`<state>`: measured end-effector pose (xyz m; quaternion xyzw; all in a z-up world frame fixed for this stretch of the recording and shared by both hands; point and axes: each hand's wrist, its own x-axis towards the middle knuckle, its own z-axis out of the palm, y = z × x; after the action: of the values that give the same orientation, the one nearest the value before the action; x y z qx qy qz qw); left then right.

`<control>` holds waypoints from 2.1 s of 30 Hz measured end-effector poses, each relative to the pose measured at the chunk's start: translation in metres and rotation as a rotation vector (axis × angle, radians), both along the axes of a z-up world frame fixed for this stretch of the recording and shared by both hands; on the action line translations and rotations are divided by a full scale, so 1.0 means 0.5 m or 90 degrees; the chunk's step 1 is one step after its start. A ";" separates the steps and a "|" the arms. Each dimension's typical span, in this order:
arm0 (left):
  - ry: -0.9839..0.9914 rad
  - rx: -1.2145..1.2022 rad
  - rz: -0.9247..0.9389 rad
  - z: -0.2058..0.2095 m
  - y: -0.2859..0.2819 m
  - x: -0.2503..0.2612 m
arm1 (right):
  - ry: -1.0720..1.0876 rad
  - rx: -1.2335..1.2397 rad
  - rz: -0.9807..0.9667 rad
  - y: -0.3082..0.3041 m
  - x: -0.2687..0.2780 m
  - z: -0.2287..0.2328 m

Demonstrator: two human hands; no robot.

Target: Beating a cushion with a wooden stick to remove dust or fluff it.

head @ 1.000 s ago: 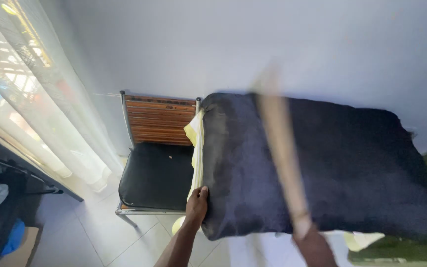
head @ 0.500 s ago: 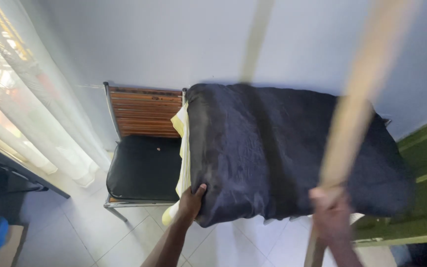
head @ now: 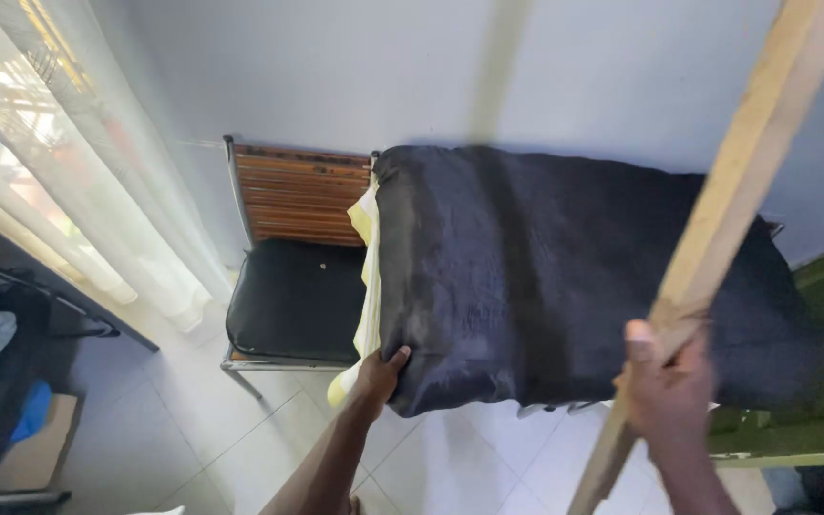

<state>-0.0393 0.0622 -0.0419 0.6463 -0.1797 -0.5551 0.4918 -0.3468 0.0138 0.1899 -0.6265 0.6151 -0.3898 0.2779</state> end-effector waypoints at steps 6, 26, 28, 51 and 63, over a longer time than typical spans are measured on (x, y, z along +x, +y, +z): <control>-0.018 -0.002 0.009 -0.108 -0.017 0.027 | 0.404 0.391 0.118 0.066 0.009 -0.370; -0.118 0.055 0.028 -0.087 -0.024 0.049 | 0.275 0.359 0.076 0.077 0.113 -0.346; -0.312 0.025 0.054 -0.153 0.008 0.066 | 0.130 0.499 -0.008 0.140 0.125 -0.240; -0.369 0.044 0.096 -0.057 -0.018 0.039 | 0.173 0.478 -0.076 0.052 -0.033 -0.328; -0.426 0.079 -0.059 0.009 -0.085 0.023 | 0.021 0.020 -0.204 0.024 -0.058 0.164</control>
<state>-0.0275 0.0194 -0.0374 0.8124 -0.3257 -0.3442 0.3398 -0.3756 0.0256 0.2717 -0.5222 0.7177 -0.4092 0.2115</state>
